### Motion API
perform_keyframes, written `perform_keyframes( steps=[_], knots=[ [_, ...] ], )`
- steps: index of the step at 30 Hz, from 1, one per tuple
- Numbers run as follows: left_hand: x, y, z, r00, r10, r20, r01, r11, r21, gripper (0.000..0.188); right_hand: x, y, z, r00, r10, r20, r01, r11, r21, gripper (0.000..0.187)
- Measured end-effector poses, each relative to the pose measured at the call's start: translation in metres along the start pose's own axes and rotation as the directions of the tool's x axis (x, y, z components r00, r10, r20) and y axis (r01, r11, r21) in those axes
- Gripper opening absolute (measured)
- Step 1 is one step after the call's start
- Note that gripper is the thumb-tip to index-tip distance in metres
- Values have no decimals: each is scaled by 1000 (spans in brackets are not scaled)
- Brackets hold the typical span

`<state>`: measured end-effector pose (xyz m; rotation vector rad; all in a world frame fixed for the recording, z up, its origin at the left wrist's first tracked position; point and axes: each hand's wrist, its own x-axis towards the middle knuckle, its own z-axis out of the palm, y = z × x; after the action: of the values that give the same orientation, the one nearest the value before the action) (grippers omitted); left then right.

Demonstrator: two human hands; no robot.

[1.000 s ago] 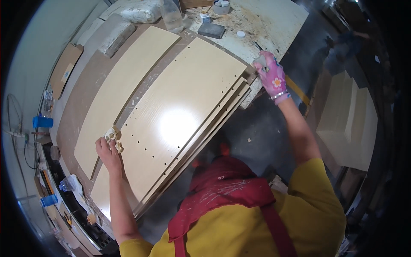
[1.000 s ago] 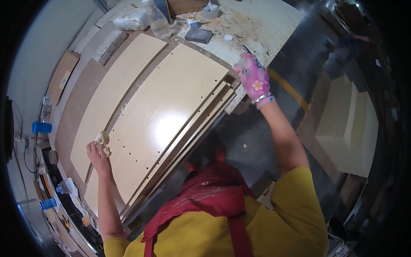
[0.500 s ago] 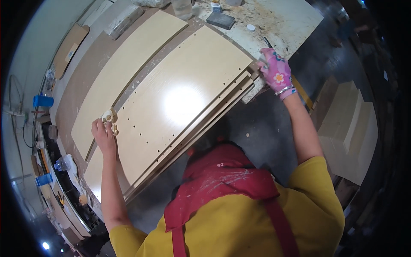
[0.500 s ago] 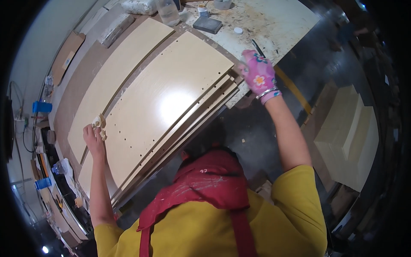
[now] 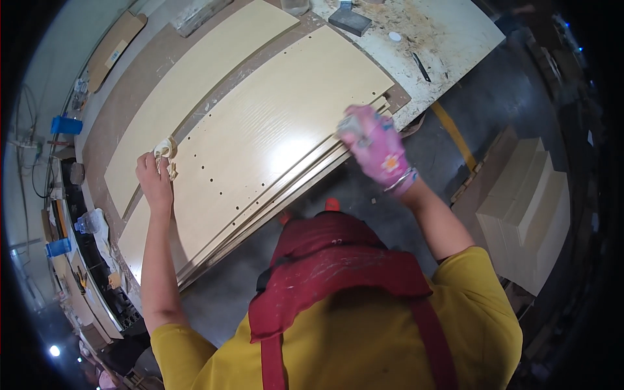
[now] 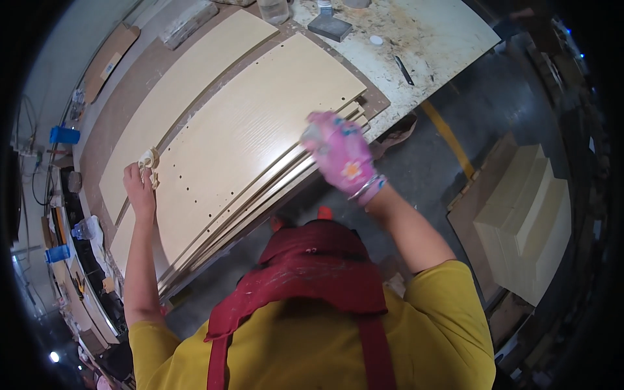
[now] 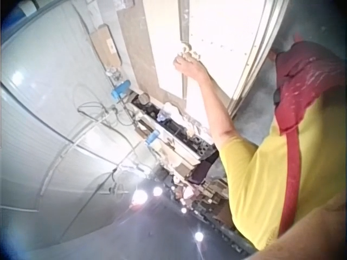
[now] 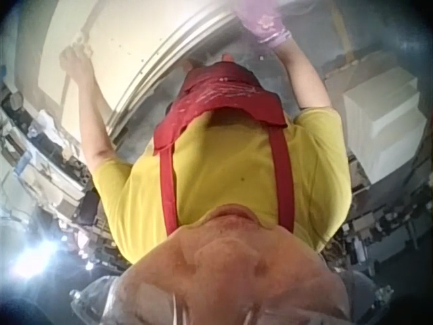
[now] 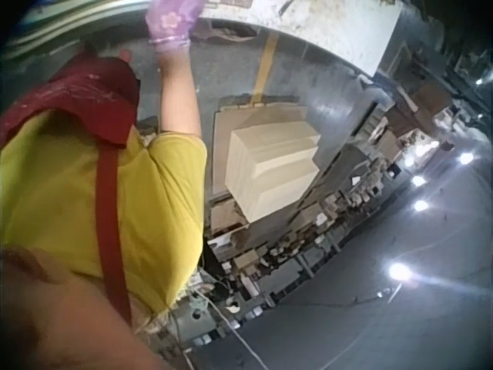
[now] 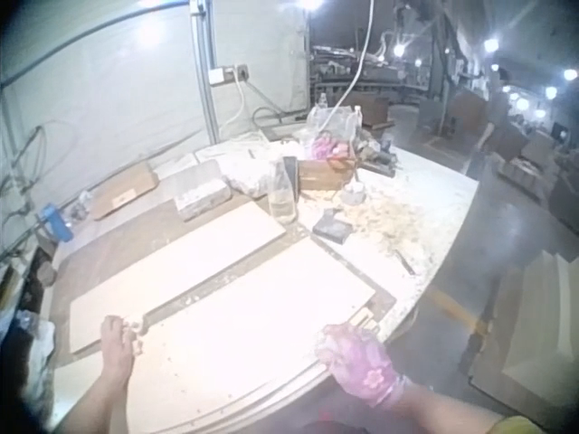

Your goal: The person sands and wipes wooden boards on a workbench using a sanding block and a cloth, handling and cleaning the boards one at a time.

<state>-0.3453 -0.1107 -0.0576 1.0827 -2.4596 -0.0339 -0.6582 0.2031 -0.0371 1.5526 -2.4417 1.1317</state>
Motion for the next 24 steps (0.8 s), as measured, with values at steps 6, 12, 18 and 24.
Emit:
perform_keyframes(
  steps=[6,12,18,24],
  knots=[
    [3,4,0,999,37,-26,-37,999,2,26,20,38,-20,923,367,-116,-368,930,13,33],
    [0,2,-1,1000,6,-28,-6,1000,-1,26,8,10,-14,981,187,-44,-186,982,35,32],
    [6,7,-2,999,10,-35,-10,1000,-15,25,9,28,-12,980,163,-115,-173,982,-77,33],
    [1,4,-1,999,-13,-37,14,1000,3,25,19,19,-33,926,367,-88,-339,912,233,34]
  ],
)
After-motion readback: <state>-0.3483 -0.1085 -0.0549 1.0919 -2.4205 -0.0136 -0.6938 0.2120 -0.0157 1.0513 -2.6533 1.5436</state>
